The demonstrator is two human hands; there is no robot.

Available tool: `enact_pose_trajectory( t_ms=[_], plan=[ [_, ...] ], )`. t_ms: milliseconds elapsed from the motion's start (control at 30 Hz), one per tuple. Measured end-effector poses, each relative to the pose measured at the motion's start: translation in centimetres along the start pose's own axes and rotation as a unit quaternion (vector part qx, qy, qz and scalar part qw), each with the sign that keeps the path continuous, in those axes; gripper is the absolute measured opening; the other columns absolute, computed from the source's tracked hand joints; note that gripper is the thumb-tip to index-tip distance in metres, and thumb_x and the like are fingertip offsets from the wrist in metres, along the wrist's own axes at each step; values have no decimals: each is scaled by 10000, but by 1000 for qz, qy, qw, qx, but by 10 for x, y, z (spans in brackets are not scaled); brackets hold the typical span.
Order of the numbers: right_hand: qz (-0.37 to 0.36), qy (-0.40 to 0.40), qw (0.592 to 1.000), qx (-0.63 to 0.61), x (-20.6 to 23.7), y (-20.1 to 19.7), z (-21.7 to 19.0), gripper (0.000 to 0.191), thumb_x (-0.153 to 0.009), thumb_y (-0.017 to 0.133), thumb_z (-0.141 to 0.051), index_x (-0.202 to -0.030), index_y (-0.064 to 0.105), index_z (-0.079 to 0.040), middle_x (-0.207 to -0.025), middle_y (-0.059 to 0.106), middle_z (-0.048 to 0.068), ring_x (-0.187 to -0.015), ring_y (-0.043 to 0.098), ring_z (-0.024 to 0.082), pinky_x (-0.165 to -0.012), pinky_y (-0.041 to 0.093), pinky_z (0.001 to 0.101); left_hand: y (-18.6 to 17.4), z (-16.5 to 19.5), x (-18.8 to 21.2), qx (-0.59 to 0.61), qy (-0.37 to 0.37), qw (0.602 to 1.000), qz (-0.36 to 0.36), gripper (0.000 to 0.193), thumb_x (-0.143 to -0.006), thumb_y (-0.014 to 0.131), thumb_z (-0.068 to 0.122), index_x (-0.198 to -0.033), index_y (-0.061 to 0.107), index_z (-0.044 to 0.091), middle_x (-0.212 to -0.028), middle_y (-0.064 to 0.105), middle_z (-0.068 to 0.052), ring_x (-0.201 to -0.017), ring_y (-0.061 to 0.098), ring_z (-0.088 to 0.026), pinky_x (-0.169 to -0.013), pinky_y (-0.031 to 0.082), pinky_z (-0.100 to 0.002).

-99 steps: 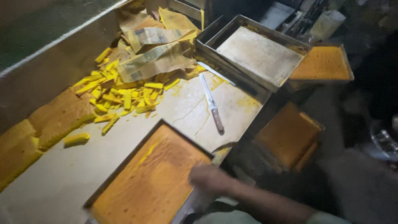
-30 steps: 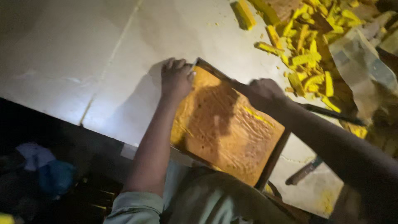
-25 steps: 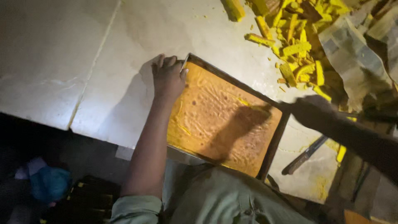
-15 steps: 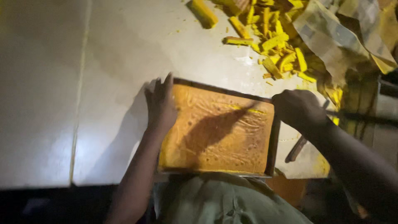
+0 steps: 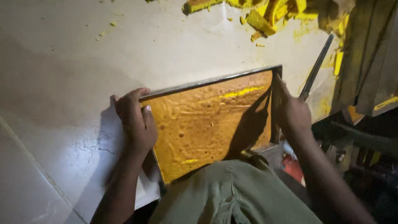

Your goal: The person slices a rectangular block of yellow solidified dough into thin strips using a long knife on a work table. The person repeatedly cuts the block, gathers the strips, and places them into a metal tray. The person also flips the block and continues slicing.

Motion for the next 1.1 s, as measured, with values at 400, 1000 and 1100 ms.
enact_pose_trajectory(
  t_ms=[400, 1000, 1100],
  plan=[
    [-249, -86, 957, 122, 111, 55, 55, 704, -825, 674, -145, -1496, 517, -288, -1082, 755, 165, -967, 748, 349, -839, 577, 494, -1, 1, 21, 16, -13, 997, 74, 394, -1011, 574, -24, -1395, 529, 54, -1345, 604, -139, -1351, 537, -359, -1293, 135, -619],
    [-14, -656, 751, 77, 264, 31, -152, 561, -928, 529, -170, -1489, 500, -185, -849, 722, 155, -768, 721, 347, -671, 571, 499, -6, 21, 161, -236, -24, 956, 170, 308, -1006, 613, 148, -1219, 581, -72, -1320, 568, -300, -1301, 512, -480, -1132, 423, -512],
    [52, -730, 681, 24, 294, 70, -175, 465, -815, 593, -133, -1265, 615, -16, -844, 744, 142, -780, 741, 325, -650, 587, 476, -6, 30, 162, -284, -75, 944, 147, 276, -1015, 614, 171, -1175, 602, -54, -1246, 601, -272, -1211, 547, -457, -1028, 464, -517]
  ],
)
Point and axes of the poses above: each hand's wrist, its own x-axis away from the middle knuckle, its own y-axis out of the palm, z = x × y, the point moved 8 cm from there along -x, towards the middle knuckle
